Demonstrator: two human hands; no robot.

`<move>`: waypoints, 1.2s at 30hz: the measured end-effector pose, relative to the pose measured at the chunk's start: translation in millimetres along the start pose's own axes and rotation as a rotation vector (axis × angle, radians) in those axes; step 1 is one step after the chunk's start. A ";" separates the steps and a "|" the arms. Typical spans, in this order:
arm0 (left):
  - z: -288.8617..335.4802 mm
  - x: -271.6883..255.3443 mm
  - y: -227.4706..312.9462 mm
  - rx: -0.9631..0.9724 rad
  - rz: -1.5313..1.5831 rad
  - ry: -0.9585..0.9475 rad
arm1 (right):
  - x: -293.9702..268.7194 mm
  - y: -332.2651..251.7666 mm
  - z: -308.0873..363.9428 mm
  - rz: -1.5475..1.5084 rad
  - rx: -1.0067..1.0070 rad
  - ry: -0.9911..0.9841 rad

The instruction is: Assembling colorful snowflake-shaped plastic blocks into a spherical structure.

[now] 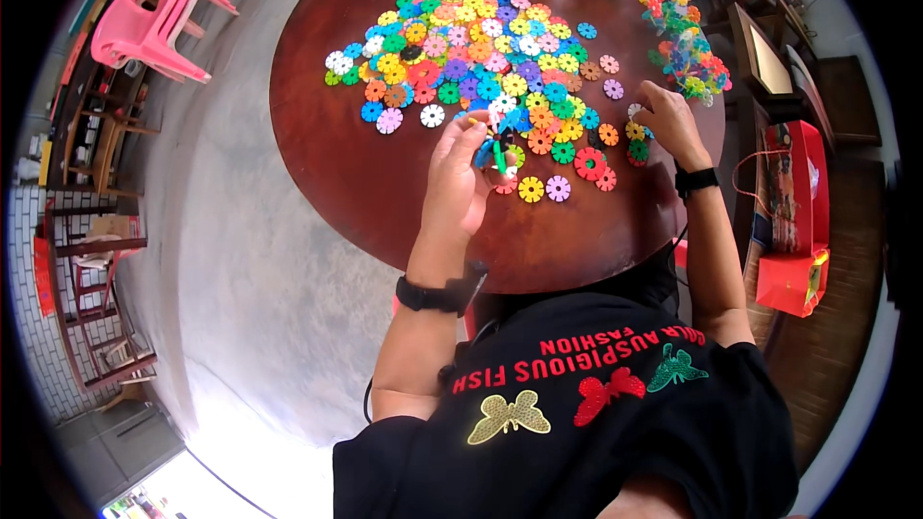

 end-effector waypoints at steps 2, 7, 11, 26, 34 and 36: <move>-0.8 -2.5 -3.2 -0.022 -0.031 0.008 | 1.2 6.7 2.1 -0.019 0.031 -0.102; 3.4 3.3 -0.9 -0.028 -0.025 0.021 | -5.8 -9.8 -4.6 0.057 -0.091 0.076; 1.5 -2.2 -1.1 -0.024 -0.004 0.055 | 8.0 -31.0 -31.3 0.062 -0.172 0.077; 3.1 -3.0 1.0 0.003 0.075 0.014 | -2.0 -81.1 -29.7 -0.065 -0.243 0.033; 8.2 10.2 -7.7 0.066 -0.204 0.066 | -32.8 -160.0 58.7 -0.502 -0.394 0.186; 11.1 17.5 -5.7 0.123 -0.215 0.004 | -30.3 -157.6 64.0 -0.495 -0.383 0.184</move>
Point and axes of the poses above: each hand's wrist, its own z-axis away from the middle knuckle, its own x-axis out of the palm, y = z × x, the point moved 6 cm from there along -z, towards the middle knuckle, and after that the axes turned 3 degrees about y, right-handed, at the moved point
